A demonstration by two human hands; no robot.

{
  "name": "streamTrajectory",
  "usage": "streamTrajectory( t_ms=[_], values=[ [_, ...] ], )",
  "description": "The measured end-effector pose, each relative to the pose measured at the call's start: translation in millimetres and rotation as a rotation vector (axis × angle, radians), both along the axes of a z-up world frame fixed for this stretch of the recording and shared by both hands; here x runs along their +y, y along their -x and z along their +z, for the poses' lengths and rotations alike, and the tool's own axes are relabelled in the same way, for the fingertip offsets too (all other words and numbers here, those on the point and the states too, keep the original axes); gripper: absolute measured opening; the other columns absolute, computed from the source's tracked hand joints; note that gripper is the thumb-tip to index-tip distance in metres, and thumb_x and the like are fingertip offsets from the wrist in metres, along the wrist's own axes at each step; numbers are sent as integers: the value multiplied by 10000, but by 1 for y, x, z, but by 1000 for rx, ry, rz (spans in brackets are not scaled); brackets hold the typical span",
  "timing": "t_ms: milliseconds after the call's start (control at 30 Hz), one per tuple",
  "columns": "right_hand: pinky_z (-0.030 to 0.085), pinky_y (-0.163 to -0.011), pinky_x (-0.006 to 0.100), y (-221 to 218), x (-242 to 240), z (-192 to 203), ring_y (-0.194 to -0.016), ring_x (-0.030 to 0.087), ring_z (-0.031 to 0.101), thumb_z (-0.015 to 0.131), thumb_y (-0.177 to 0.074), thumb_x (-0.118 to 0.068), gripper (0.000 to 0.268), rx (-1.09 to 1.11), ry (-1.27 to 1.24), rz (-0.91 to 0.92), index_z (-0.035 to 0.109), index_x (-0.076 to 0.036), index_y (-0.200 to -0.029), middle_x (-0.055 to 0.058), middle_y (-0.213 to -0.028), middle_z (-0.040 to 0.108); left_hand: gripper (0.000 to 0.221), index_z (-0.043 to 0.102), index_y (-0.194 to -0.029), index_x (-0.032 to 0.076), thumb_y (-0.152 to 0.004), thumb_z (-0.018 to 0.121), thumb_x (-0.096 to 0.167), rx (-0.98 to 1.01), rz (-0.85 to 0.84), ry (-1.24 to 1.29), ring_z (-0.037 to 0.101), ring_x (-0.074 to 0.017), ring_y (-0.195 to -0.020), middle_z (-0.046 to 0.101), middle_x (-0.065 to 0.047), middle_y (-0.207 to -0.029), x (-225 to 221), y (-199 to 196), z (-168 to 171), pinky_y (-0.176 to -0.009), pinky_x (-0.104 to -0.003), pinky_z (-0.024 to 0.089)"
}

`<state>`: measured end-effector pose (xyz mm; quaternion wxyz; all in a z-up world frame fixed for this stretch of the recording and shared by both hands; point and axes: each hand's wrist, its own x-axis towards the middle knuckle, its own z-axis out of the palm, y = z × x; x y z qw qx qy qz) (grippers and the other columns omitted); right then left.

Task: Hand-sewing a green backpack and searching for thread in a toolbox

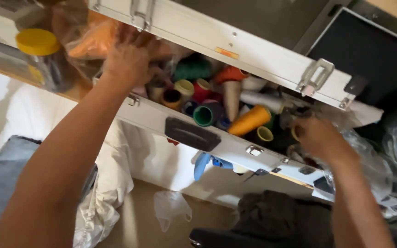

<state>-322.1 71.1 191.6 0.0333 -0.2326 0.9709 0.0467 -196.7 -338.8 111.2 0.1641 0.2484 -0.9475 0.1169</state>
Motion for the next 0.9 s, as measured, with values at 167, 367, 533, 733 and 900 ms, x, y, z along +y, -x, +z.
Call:
streamTrajectory(
  t_ms=[167,367,533,733,900],
  values=[
    [403,-710,411,95,69,-49,-810,283,553,507,-1016,-97,288,-148,526,108,741,-23,-1168,134,-1004,602,390,721,-1280,194,-921,647,326,579,-167,578,620,-284,-1124,711,-59,-1169,-82,19,-41,-1061,-396,400],
    [482,-546,347,76,82,-71,-589,213,601,583,-952,18,157,103,647,273,734,-24,-965,128,-930,672,176,806,-933,156,-899,638,199,334,79,243,698,-263,-1000,790,-94,-863,-99,42,-23,-889,-373,439],
    [575,-781,339,75,78,-83,-848,238,745,642,-927,13,322,375,583,478,785,-91,-1196,135,-1137,776,51,808,-881,122,-837,785,133,333,116,138,738,-202,-703,770,-50,-757,-99,56,-19,-557,-342,585],
    [568,-722,455,161,80,-173,-883,366,718,669,-782,-231,587,492,79,345,612,-175,-1364,149,-1161,695,136,804,-848,253,-821,674,285,296,146,115,771,-250,-790,788,-45,-776,-67,22,-13,-819,-387,509],
    [478,-884,606,59,56,-136,-1079,490,634,569,-967,-241,440,334,460,331,565,-57,-1367,238,-1294,621,436,769,-972,180,-930,572,566,237,-207,298,769,-288,-821,765,-85,-842,-35,-22,-25,-807,-394,568]
  ],
)
